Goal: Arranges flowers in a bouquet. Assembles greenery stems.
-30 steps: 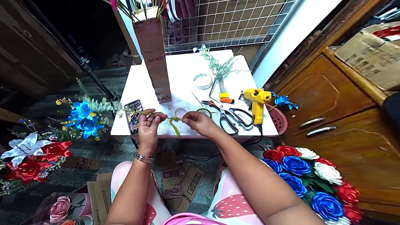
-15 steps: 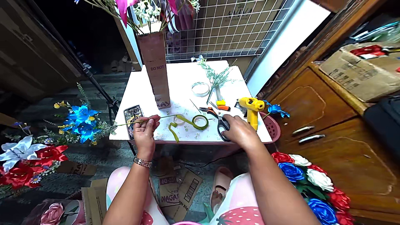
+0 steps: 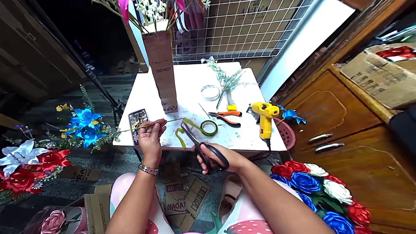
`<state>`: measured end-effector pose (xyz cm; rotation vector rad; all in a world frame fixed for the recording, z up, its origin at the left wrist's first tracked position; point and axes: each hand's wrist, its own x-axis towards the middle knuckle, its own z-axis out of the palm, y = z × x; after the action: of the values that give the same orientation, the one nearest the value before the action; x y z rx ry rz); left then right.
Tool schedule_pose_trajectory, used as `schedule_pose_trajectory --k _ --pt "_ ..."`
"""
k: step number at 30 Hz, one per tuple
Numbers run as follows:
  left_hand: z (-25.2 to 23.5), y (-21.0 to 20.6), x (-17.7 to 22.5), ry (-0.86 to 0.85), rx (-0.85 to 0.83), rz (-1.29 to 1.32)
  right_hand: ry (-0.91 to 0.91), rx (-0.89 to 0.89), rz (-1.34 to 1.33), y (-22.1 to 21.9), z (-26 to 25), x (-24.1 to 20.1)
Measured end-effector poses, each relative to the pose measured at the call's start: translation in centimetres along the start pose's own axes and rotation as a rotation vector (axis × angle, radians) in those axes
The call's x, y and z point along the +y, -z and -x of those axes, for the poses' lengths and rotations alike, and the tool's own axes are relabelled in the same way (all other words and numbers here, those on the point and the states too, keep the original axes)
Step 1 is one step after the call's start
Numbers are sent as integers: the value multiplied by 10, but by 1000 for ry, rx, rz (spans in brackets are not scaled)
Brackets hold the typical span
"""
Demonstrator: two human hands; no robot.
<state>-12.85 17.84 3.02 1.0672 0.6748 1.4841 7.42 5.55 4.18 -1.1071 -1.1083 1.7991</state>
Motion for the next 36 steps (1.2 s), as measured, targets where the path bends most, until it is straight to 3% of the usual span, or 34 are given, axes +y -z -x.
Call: schedule_pose_trajectory --k 8,20,23,25,28,31,36 --pt "1 1 -3 -32 -43 29 64 259 6 -16 -18 -4" --pt "3 2 -1 -26 -46 40 40 319 91 -18 -18 -12" --pt "1 2 2 -35 -50 26 51 404 323 -13 -12 -19" --pt "1 4 5 -65 -106 -24 59 563 641 -2 -4 -26" --pt "4 9 12 -117 -219 -183 11 834 883 22 9 -33" --pt "5 7 20 -153 -305 -311 -90 985 982 41 13 -37" --pt "8 8 25 -161 -361 -358 -173 1023 1062 52 11 -37"
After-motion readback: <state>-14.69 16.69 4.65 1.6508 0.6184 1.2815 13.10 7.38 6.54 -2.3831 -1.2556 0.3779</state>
